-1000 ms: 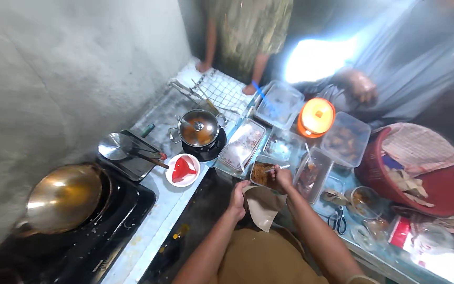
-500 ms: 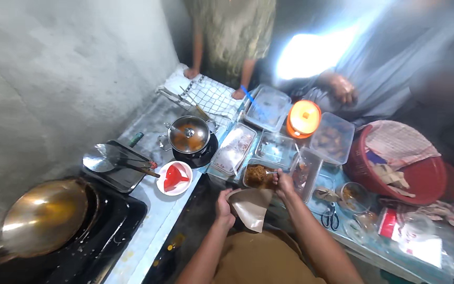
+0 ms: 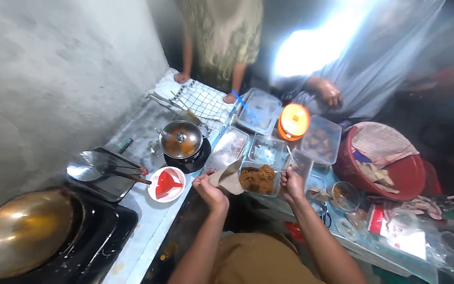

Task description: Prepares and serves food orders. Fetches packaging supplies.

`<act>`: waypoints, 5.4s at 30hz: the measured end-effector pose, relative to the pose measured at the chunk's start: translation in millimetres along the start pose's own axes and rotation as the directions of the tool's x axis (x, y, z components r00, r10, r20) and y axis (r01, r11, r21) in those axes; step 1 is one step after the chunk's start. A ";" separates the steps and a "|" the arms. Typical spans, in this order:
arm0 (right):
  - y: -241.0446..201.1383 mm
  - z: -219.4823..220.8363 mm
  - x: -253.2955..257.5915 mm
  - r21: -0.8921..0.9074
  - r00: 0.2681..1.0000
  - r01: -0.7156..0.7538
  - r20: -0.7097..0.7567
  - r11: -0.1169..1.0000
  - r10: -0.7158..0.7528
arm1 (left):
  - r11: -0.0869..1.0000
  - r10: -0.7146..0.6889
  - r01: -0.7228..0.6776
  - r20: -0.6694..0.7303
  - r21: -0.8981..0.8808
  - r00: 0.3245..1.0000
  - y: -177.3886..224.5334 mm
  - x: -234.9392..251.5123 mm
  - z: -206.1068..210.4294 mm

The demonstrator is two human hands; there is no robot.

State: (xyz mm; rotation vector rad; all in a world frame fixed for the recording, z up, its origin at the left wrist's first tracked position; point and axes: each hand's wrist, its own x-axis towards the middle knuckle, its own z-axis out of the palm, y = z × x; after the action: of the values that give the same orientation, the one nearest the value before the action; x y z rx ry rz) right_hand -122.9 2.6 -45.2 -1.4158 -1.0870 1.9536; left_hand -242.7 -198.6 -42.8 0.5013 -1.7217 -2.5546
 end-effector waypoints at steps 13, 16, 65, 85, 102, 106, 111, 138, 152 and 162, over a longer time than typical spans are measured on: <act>6.8 58.1 -64.4 -0.410 0.498 0.866 0.751 0.285 -0.434 | 0.740 -0.637 0.645 0.109 -0.190 0.763 -20.9 -25.4 31.9; -18.2 59.4 -66.2 -0.279 0.263 0.960 0.886 0.015 -0.382 | 0.650 -0.672 0.709 0.228 -0.275 0.705 -29.3 -26.4 15.1; 60.4 15.8 34.2 -0.726 0.983 0.143 0.182 0.672 -0.013 | 0.913 -0.407 0.406 0.053 0.025 0.912 -58.1 -17.8 -57.1; 32.6 1.1 31.6 -0.415 0.977 0.211 0.052 0.885 -0.208 | 0.940 -0.335 0.339 0.094 -0.028 0.937 -53.1 -10.5 -84.7; 65.2 30.7 40.1 -0.704 0.991 0.112 0.129 0.702 -0.028 | 0.925 -0.347 0.373 0.234 -0.076 0.908 -56.6 -1.8 -73.8; 67.0 26.3 34.8 -0.477 1.000 -0.001 -0.001 0.879 0.001 | 0.909 -0.368 0.402 0.237 -0.111 0.899 -55.4 -3.4 -76.4; 52.8 15.5 25.9 -0.299 0.999 0.011 -0.038 0.954 -0.023 | 0.911 -0.397 0.408 0.139 -0.059 0.907 -54.1 -12.0 -76.3; -78.1 23.3 -78.5 0.081 0.960 0.248 0.115 0.965 -0.256 | 0.908 -0.281 0.291 0.076 -0.301 0.957 -57.2 -1.8 0.6; -27.9 28.7 -92.7 -0.297 0.089 0.933 0.740 -0.205 -0.666 | 0.910 -0.341 0.351 0.085 -0.220 0.936 -50.2 -32.9 3.3; -44.5 25.3 -82.1 -0.133 0.044 0.978 0.889 -0.164 -0.456 | 0.889 -0.377 0.271 0.255 0.370 0.890 -18.0 -27.2 -4.1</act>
State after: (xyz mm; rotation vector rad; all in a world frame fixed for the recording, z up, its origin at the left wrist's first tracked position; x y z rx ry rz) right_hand -121.4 -43.0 40.0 0.1531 -2.5682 0.6493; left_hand -212.9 -190.0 -53.7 0.4350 -2.3912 -2.7037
